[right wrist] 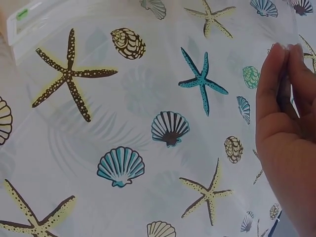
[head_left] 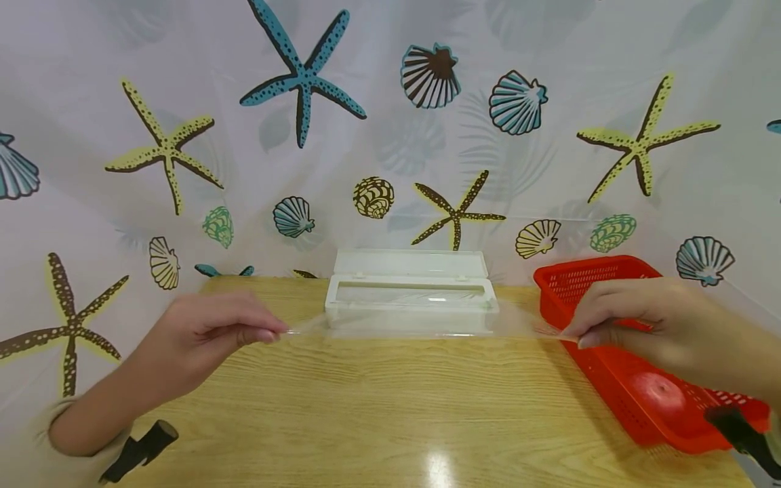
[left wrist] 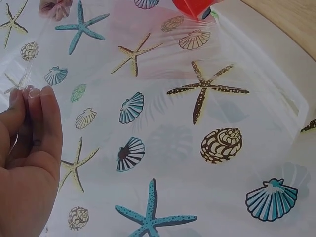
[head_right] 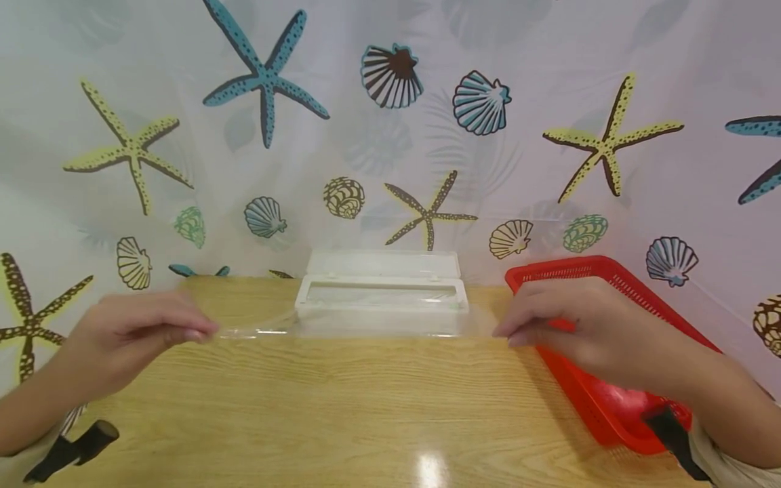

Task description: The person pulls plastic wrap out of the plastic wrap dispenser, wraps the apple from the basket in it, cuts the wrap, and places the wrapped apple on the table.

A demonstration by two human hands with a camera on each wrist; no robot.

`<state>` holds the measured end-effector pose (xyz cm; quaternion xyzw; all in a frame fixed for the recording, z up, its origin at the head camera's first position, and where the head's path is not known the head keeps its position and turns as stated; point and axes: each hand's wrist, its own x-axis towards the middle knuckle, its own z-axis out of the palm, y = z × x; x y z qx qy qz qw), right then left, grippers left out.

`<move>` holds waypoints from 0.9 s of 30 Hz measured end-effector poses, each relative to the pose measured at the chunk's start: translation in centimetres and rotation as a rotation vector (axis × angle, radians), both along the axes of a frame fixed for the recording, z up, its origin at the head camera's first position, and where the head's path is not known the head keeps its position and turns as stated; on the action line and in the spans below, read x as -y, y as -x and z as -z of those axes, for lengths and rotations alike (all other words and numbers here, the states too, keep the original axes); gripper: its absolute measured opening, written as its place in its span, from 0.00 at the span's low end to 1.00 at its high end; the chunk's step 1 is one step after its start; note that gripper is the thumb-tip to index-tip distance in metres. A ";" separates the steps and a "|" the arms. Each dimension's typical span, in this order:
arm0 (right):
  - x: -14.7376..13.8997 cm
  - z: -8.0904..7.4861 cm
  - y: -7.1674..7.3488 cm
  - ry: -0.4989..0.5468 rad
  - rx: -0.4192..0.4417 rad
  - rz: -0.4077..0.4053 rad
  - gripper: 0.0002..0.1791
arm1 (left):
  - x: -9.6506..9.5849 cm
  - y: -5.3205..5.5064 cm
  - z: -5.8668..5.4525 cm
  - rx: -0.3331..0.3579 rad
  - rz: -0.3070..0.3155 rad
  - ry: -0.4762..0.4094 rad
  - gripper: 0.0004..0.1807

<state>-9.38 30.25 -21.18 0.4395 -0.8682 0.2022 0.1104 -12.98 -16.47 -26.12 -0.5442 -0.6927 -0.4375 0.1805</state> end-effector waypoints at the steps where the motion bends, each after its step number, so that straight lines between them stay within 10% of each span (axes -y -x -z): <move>1: 0.0 0.2 -0.1 0.008 0.015 -0.022 0.16 | 0.0 -0.1 0.2 0.011 0.008 0.003 0.08; 27: 0.1 7.1 -1.8 0.008 0.714 -0.284 0.12 | -0.3 -2.4 5.4 0.271 0.310 0.260 0.17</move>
